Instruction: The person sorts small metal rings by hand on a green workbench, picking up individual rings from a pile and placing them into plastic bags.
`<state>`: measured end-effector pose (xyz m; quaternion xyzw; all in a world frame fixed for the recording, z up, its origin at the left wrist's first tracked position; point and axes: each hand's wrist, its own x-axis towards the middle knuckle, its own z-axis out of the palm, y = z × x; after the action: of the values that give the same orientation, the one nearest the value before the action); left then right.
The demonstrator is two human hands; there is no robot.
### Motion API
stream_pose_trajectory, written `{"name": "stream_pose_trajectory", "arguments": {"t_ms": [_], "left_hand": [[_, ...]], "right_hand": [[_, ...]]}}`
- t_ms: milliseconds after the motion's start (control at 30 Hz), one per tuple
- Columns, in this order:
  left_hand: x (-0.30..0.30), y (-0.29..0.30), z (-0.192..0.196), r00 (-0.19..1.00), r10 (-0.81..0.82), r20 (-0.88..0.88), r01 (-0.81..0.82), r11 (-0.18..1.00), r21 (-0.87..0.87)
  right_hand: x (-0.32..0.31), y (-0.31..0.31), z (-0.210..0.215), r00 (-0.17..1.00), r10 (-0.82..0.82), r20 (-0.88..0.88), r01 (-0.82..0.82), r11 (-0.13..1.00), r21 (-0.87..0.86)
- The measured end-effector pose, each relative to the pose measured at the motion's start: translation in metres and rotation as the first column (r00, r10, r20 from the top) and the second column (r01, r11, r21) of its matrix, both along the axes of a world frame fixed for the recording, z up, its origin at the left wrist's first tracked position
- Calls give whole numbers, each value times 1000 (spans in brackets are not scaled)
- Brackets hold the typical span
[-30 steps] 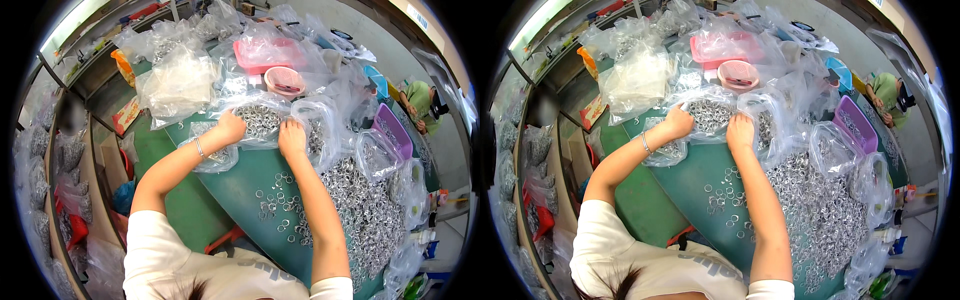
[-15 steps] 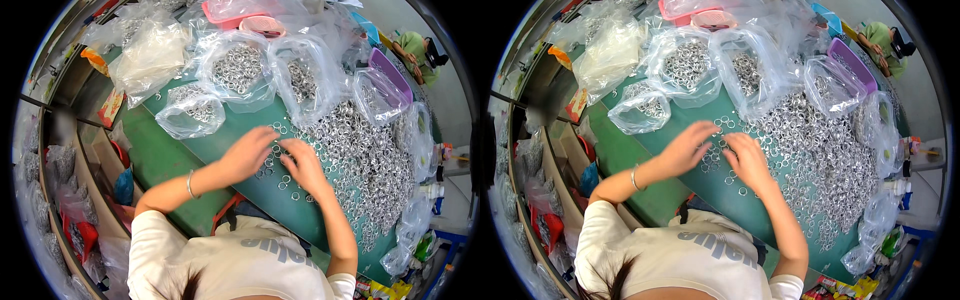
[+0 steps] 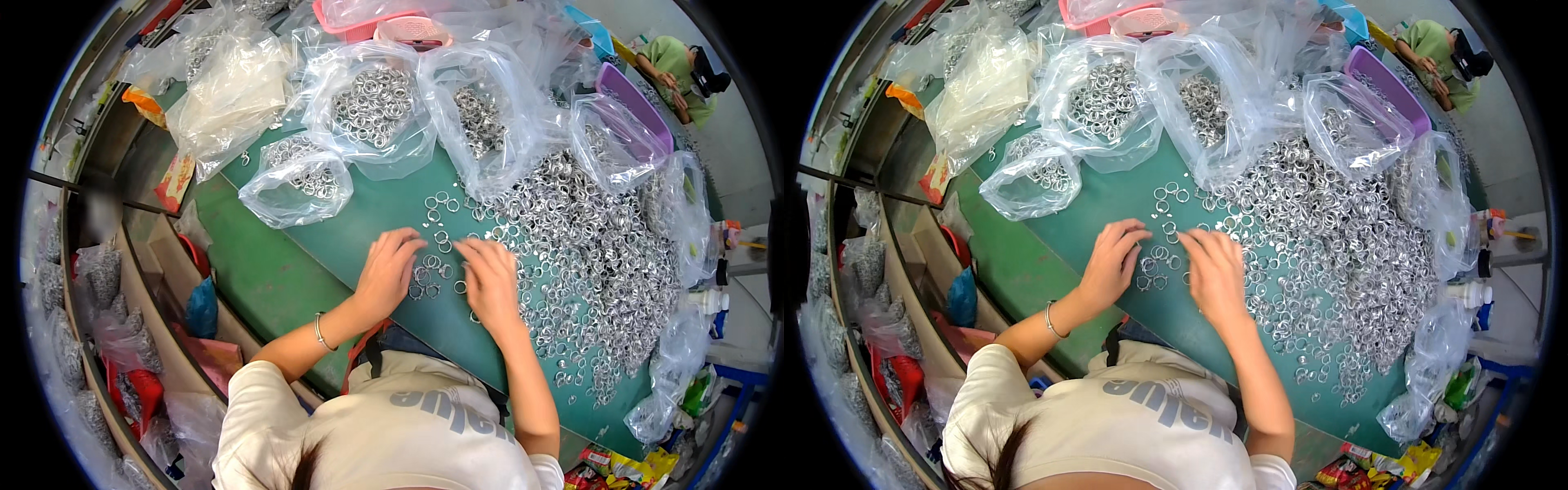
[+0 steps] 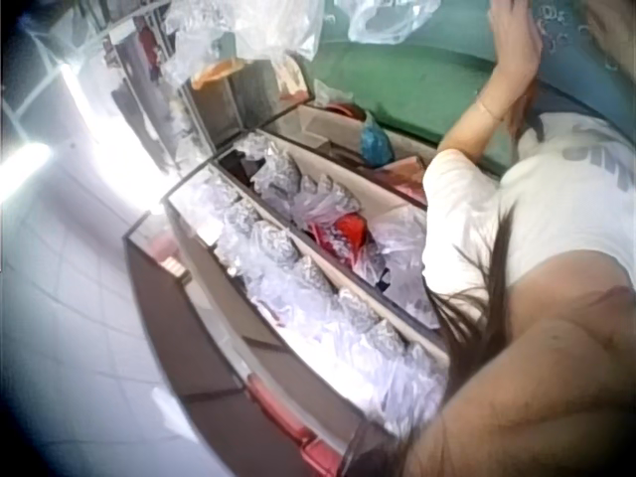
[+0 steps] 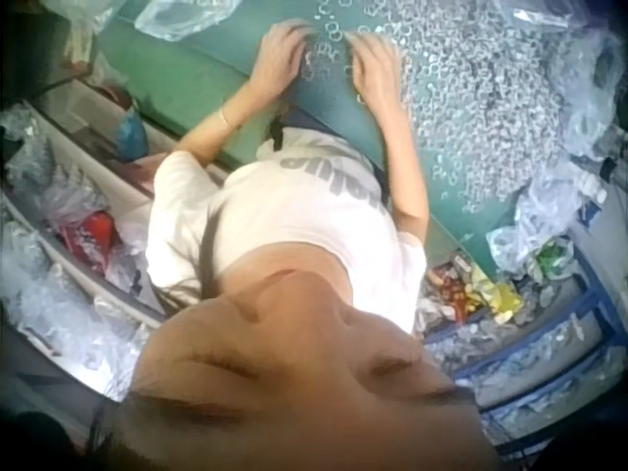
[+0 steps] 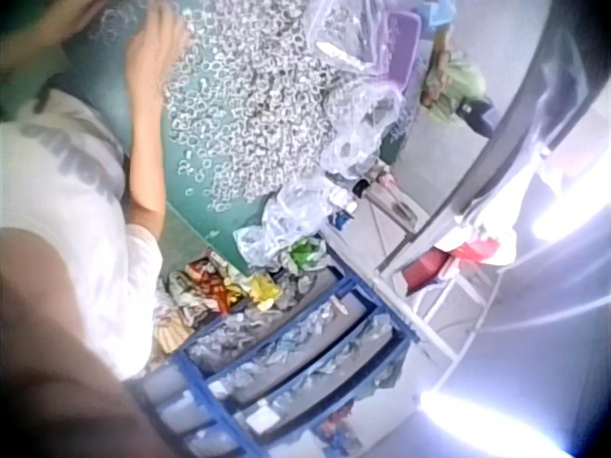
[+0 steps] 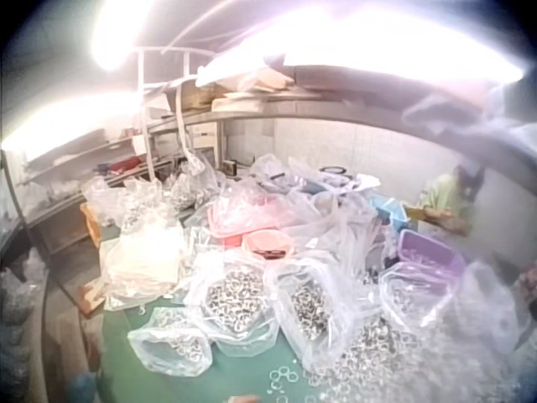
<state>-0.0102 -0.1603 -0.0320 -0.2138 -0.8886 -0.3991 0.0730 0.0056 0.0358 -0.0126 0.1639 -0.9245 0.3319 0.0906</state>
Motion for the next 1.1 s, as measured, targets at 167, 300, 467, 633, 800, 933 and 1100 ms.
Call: {"name": "stream_pose_trajectory", "arguments": {"t_ms": [167, 300, 467, 633, 800, 933, 1100], "left_hand": [[-22, -1, 1, 1000, 12, 14, -11, 999, -48], [-52, 6, 0, 999, 30, -38, -31, 999, -34], [-73, 21, -10, 1000, -28, 8, 29, 991, -130], [-70, 12, -20, 995, -87, 46, 88, 996, -28], [-70, 3, -15, 818, -225, 529, -129, 824, 551], [-67, -10, -16, 793, -182, 581, -219, 805, 551], [-63, -4, -7, 982, -21, 189, 26, 999, -21]], "right_hand": [[-10, -3, -4, 993, 116, 37, -121, 957, 263], [-4, 14, 4, 992, 72, 102, -88, 983, 162], [-30, -14, -4, 995, 95, -19, -89, 976, 197], [-35, -4, -9, 995, 60, 83, -61, 998, 14], [-18, 18, 6, 779, 287, 558, 511, 226, -829], [-2, 24, -2, 753, 81, 653, 414, 714, -565], [-1, 6, -5, 979, -133, 156, 120, 989, 89]]}}
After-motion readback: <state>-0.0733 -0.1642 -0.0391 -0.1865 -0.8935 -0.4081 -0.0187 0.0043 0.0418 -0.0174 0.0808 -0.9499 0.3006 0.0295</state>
